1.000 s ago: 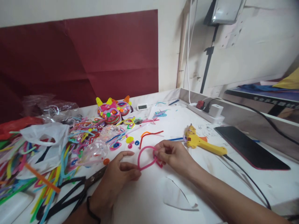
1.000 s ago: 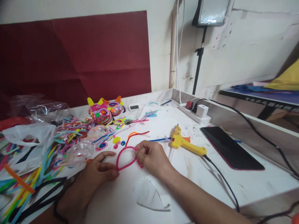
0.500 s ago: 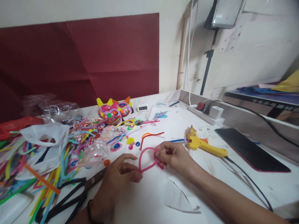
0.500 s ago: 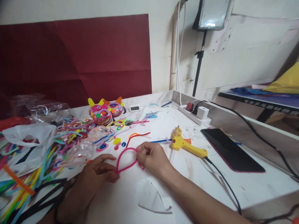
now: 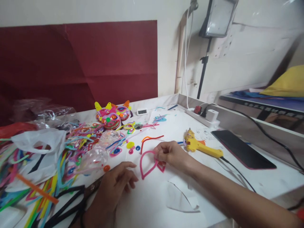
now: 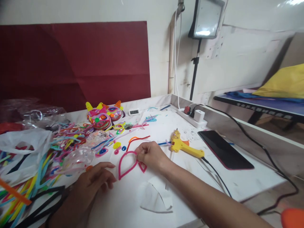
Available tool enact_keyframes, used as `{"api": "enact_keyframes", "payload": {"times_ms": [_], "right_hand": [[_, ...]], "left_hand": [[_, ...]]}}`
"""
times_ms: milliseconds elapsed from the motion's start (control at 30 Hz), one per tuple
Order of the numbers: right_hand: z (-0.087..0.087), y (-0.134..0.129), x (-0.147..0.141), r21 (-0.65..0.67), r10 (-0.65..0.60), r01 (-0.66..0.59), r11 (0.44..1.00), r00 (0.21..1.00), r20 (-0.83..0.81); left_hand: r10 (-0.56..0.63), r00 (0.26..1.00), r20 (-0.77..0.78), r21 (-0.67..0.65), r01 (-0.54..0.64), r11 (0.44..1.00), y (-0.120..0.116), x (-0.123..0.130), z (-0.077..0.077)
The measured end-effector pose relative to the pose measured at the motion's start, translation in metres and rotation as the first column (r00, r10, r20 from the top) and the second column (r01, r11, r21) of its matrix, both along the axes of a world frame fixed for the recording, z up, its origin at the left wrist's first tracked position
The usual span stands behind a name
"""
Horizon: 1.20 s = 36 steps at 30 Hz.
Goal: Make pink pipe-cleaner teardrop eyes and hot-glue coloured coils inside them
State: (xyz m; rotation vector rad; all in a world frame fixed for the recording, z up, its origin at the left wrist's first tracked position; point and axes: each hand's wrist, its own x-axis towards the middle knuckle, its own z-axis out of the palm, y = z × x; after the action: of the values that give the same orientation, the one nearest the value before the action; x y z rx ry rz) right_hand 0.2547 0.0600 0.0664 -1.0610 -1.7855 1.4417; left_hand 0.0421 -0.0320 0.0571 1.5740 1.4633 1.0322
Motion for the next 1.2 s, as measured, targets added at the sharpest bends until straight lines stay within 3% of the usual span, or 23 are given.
{"api": "enact_keyframes", "payload": {"times_ms": [167,367,467,600,667,733,800,933,1067,1200], "right_hand": [[0.003,0.008,-0.012,0.102,0.111,-0.137,0.985,0.968,0.224],[0.009,0.01,-0.025,0.284,0.118,-0.245,0.927,0.909,0.4],[0.015,0.013,-0.02,0.371,0.075,-0.242,0.897,0.909,0.411],[0.026,0.014,0.001,0.45,-0.022,-0.168,0.877,0.922,0.387],[0.032,0.009,0.016,0.476,-0.059,-0.138,0.869,0.925,0.376],[0.036,-0.002,0.03,0.484,-0.067,-0.134,0.865,0.924,0.376],[0.038,-0.014,0.044,0.48,-0.056,-0.149,0.864,0.92,0.388],[0.032,-0.032,0.068,0.488,-0.086,-0.139,0.862,0.908,0.41],[0.021,-0.041,0.084,0.488,-0.132,-0.136,0.862,0.869,0.477],[0.011,-0.051,0.091,0.499,-0.135,-0.154,0.853,0.858,0.495]], "left_hand": [[0.004,0.956,-0.295,0.164,0.046,0.985,-0.002,-0.01,0.006],[-0.013,0.881,-0.472,0.288,0.167,0.943,0.0,-0.006,0.007],[-0.055,0.811,-0.582,0.342,0.306,0.888,0.005,-0.009,-0.001],[-0.004,0.662,-0.75,0.436,0.499,0.749,0.02,-0.017,-0.007],[-0.012,0.564,-0.826,0.39,0.586,0.71,0.029,-0.021,-0.005],[-0.093,0.474,-0.876,0.282,0.658,0.698,0.038,-0.024,-0.004],[-0.153,0.428,-0.891,0.217,0.696,0.684,0.046,-0.027,-0.005],[-0.165,0.423,-0.891,0.211,0.707,0.675,0.058,-0.031,-0.016],[-0.1,0.443,-0.891,0.263,0.683,0.682,0.062,-0.034,-0.026],[-0.085,0.476,-0.875,0.28,0.642,0.714,0.058,-0.034,-0.026]]}}
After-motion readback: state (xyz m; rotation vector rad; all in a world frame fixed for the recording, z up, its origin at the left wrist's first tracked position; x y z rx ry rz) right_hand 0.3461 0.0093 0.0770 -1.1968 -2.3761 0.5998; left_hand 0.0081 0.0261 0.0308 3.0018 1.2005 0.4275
